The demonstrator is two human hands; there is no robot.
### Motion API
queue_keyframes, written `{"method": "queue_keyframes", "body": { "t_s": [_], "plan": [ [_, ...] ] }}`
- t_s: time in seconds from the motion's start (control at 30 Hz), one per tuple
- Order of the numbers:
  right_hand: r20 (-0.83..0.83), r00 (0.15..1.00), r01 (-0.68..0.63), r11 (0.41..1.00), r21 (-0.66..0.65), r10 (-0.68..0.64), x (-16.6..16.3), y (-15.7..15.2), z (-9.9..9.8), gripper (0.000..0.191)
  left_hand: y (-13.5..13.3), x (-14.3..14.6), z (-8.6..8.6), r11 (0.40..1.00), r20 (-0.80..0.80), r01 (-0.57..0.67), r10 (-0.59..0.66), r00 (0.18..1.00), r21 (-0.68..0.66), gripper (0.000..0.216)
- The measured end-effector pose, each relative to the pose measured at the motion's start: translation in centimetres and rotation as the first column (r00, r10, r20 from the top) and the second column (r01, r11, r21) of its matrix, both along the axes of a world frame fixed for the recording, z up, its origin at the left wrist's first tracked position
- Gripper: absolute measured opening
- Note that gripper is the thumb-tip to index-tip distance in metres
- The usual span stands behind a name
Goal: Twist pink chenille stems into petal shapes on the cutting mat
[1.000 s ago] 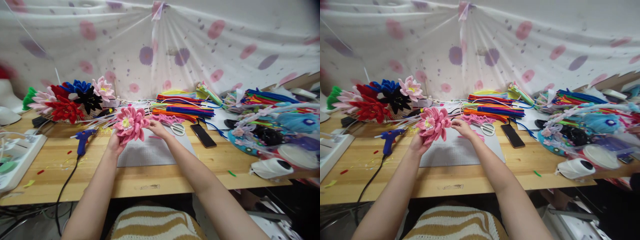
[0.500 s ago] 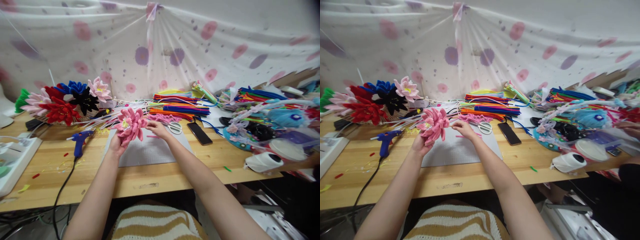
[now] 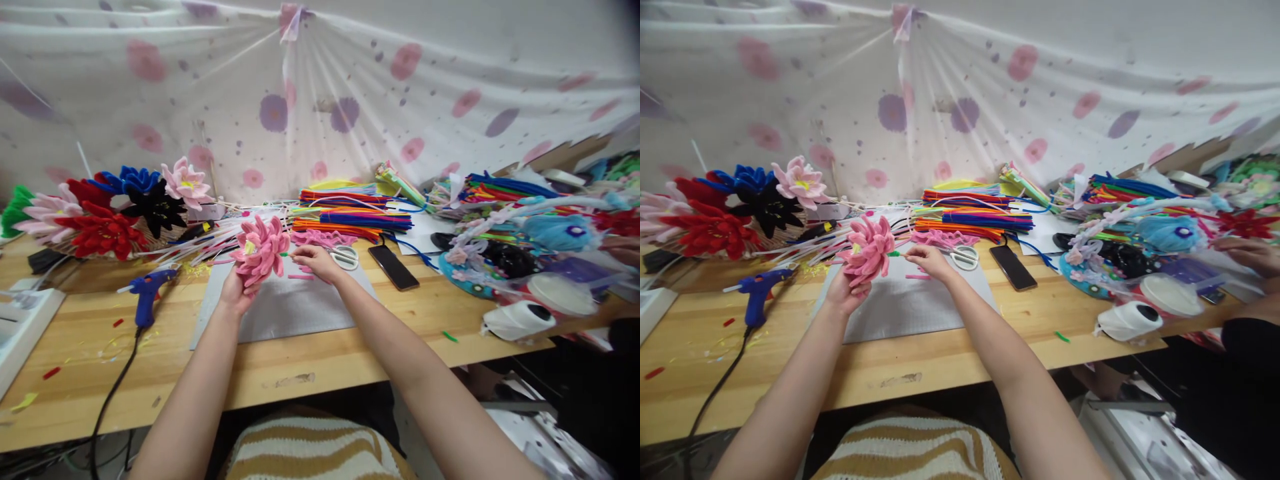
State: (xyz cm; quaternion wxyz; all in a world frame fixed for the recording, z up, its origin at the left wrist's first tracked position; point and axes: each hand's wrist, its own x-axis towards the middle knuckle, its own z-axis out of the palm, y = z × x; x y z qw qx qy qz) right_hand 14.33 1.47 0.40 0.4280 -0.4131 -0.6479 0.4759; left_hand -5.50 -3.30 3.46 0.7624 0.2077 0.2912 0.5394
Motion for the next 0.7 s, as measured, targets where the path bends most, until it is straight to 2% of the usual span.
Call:
{"method": "queue_keyframes", "body": {
  "t_s": [0.4, 0.57, 0.7],
  "plan": [
    [-0.001, 0.999, -0.038, 0.999, -0.022, 0.038, 0.9, 0.8, -1.4, 0.025, 1.5, 0.0, -1.1, 0.993, 0.156, 0.032, -0.015, 0.988, -0.109, 0.024],
    [0.006, 1.0, -0.008, 0.999, -0.038, 0.008, 0.7, 0.9, -1.7, 0.024, 1.4, 0.0, -0.8, 0.994, 0.162, 0.05, -0.034, 0.986, -0.097, 0.033],
    [-0.051, 0.996, 0.072, 0.994, -0.081, -0.077, 0.4, 0.7, -1.6, 0.026, 1.2, 0.2, -1.0, 0.995, 0.154, 0.034, -0.019, 0.988, -0.098, 0.04]
  ]
}}
